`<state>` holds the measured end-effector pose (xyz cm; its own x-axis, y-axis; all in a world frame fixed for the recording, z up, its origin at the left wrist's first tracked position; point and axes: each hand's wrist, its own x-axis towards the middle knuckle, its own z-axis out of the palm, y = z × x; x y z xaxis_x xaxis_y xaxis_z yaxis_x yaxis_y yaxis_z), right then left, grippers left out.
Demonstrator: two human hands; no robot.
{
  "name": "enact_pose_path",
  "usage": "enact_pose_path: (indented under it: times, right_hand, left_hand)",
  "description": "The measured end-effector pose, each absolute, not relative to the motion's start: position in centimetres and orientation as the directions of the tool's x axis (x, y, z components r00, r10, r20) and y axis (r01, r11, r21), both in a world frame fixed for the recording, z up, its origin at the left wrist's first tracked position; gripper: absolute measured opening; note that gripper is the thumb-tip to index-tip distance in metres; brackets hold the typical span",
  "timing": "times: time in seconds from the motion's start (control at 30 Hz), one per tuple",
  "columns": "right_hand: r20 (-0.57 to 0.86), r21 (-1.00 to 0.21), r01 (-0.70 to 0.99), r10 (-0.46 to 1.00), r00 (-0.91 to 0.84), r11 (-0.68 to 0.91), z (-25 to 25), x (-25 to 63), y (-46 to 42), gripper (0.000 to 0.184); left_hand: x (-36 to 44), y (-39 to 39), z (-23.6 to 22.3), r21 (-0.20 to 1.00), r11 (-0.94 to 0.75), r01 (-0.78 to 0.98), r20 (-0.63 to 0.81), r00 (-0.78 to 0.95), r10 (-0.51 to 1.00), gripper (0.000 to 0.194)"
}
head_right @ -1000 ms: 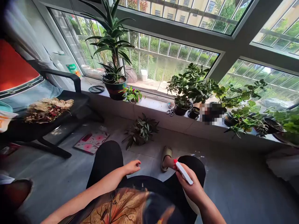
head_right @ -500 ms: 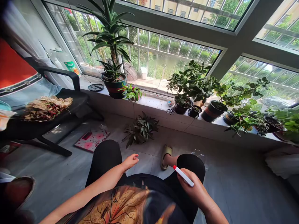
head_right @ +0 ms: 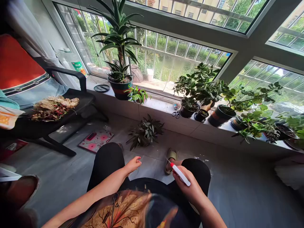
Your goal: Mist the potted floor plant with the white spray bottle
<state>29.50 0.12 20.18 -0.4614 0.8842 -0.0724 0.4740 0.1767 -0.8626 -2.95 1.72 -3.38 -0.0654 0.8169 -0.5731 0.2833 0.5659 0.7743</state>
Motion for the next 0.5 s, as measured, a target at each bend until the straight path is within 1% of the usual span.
enact_pose_path:
  times: [0.1,0.27,0.33,0.43,0.5]
  right_hand:
    - [-0.087,-0.825,0.534,0.894,-0.44,0.183,20.2,29.7,0.3,0.041]
    - [-0.101,-0.783,0.586,0.887,-0.45,0.208,19.9,30.1,0.6,0.042]
    - [-0.088,-0.793,0.572,0.889,-0.45,0.211,20.1,29.8,0.9,0.039]
    - [-0.022,-0.831,0.504,0.89,-0.455,0.237,20.6,28.8,1.4,0.031]
    - [0.021,-0.851,0.46,0.892,-0.452,0.253,20.9,27.9,1.8,0.031]
  left_hand:
    - [-3.1,1.6,-3.3,0.777,0.574,0.26,-0.578,-0.068,0.813,0.051]
    - [-3.2,1.6,-3.1,0.773,0.59,0.232,-0.592,-0.068,0.803,0.053]
    - [-3.1,1.6,-3.0,0.77,0.597,0.225,-0.598,-0.07,0.798,0.053]
    - [-3.1,1.6,-2.7,0.769,0.601,0.217,-0.601,-0.072,0.796,0.055]
    - [-3.1,1.5,-2.4,0.771,0.601,0.212,-0.6,-0.076,0.796,0.056]
